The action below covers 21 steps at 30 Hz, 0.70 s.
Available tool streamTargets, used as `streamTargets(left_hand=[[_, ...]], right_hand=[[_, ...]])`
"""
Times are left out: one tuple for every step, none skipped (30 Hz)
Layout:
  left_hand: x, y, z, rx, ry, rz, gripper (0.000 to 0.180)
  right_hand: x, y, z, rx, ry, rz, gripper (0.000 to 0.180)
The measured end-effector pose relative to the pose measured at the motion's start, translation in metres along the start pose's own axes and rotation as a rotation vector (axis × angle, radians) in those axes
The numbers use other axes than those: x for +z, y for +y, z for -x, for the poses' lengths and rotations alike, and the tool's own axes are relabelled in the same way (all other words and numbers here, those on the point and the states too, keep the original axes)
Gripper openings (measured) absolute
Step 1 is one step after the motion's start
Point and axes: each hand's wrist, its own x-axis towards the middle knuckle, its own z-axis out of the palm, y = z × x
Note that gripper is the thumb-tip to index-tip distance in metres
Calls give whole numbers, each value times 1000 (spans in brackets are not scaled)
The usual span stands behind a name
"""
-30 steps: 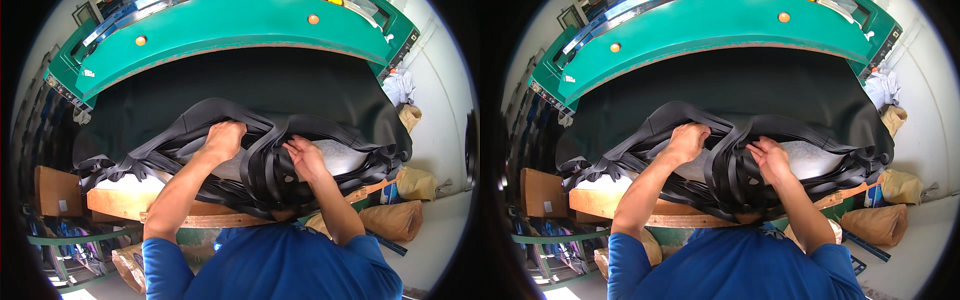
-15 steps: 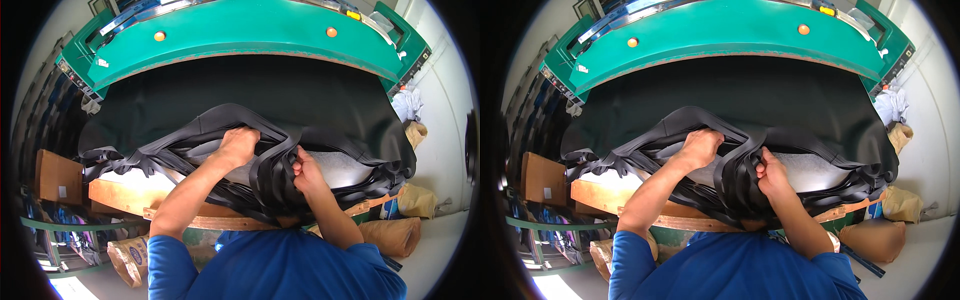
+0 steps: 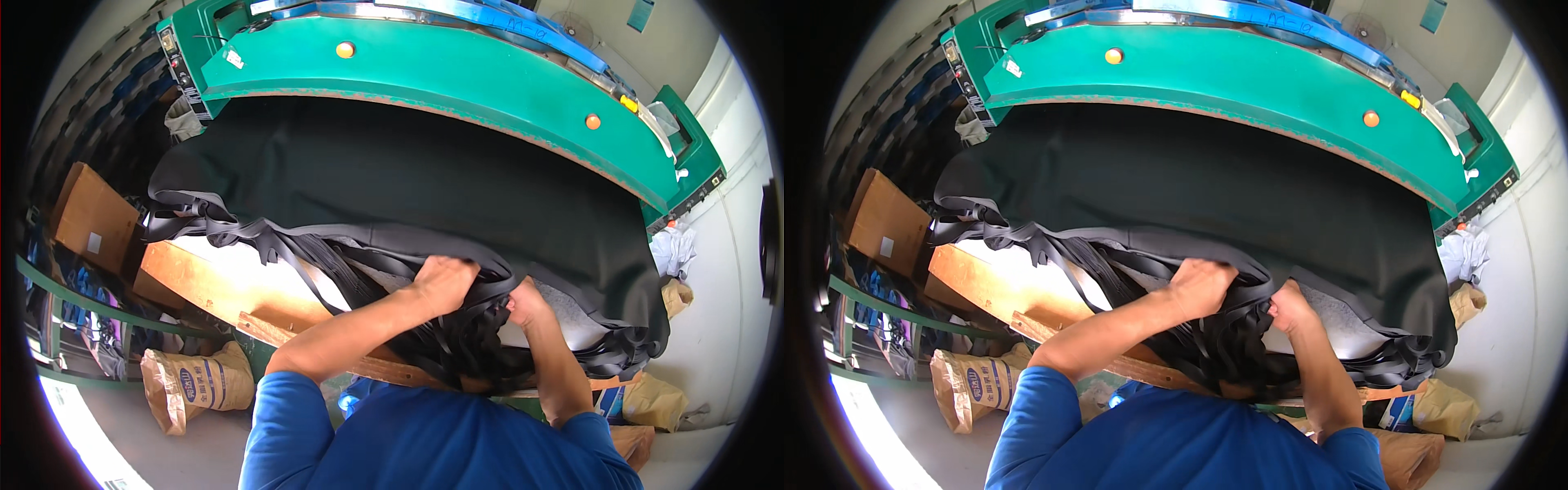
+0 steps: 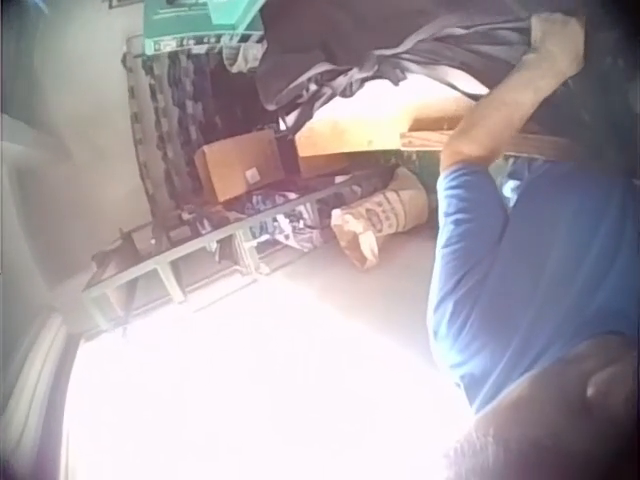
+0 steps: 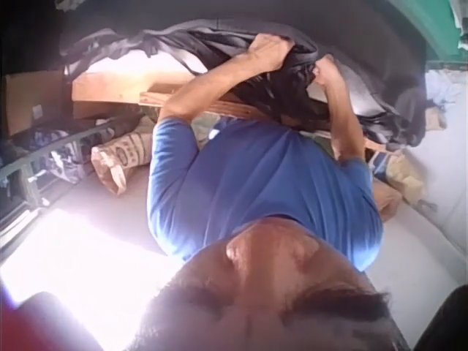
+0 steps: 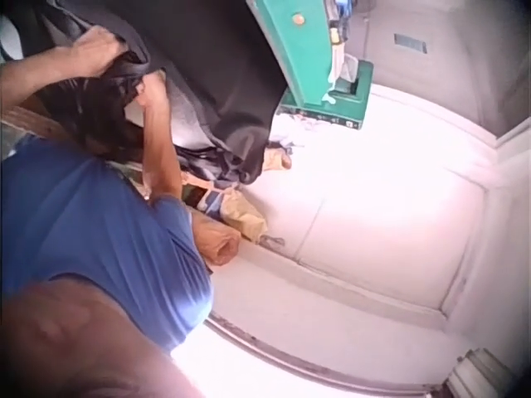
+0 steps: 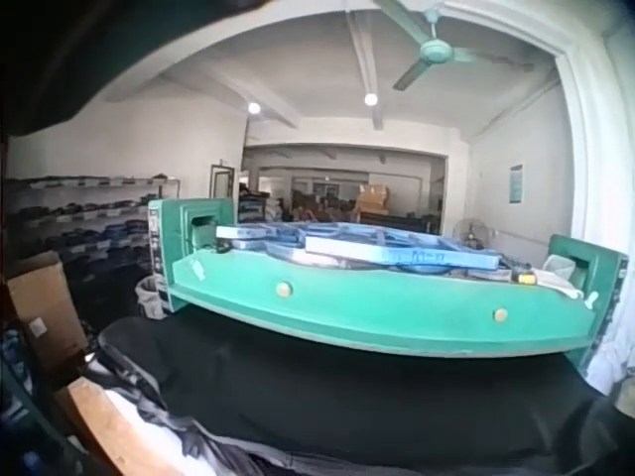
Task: Operating a die-cutting machine to cut specific shapes from black synthetic fabric.
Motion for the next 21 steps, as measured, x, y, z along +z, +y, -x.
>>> streamTargets(left_hand=[[8, 0, 6, 7, 47, -97, 17], [15, 0, 10, 14, 91, -191, 17], [22, -1, 13, 10, 105, -197, 17], [26, 2, 12, -28, 112, -322, 16], [29, 2, 10, -68, 119, -448, 16], [32, 2, 5, -65, 134, -453, 16], [30, 3, 0, -110, 50, -430, 15], [28, 3, -3, -156, -34, -406, 15], [26, 1, -3, -157, -23, -410, 15], [20, 2, -3, -110, -98, -414, 14], [14, 3, 0, -68, -178, -412, 14], [8, 3, 4, -78, -175, -409, 14], [1, 4, 7, 8, -112, -444, 14], [-4, 10, 14, 94, -55, -472, 14], [-6, 15, 20, 96, -46, -457, 16], [-6, 11, 19, 75, -45, -458, 16], [-2, 9, 23, 100, 63, -479, 15], [2, 6, 25, 126, 168, -500, 15], [4, 6, 26, 98, 153, -541, 14], [3, 5, 28, 96, 132, -525, 14], [0, 2, 31, 95, 141, -537, 13]], right_hand=[[0, -1, 1, 13, -52, 16, 20], [-1, -1, 3, 27, -101, 32, 20], [0, -2, 8, 59, -111, -3, 19], [-2, 0, 9, 47, -113, 3, 19], [-4, 5, 7, -23, -102, 3, 14], [-5, 8, 7, -93, -91, 2, 11], [-3, 9, 8, -126, -88, 44, 10], [-2, 12, 11, -136, -93, 49, 10], [-3, 18, 13, -193, -109, 89, 10], [-4, 21, 14, -248, -124, 128, 11], [0, 22, 23, -256, -144, 126, 9], [7, 27, 31, -251, -150, 133, 9], [15, 35, 37, -327, -72, 58, 9], [16, 45, 43, -395, 12, -17, 10], [10, 52, 45, -367, 28, -15, 12], [7, 45, 42, -357, 13, -5, 12], [3, 38, 46, -301, -65, 46, 13], [0, 34, 45, -243, -142, 95, 14], [-3, 37, 34, -220, -148, -36, 13], [-4, 35, 33, -198, -135, -42, 13], [-4, 33, 33, -180, -117, 0, 12]])
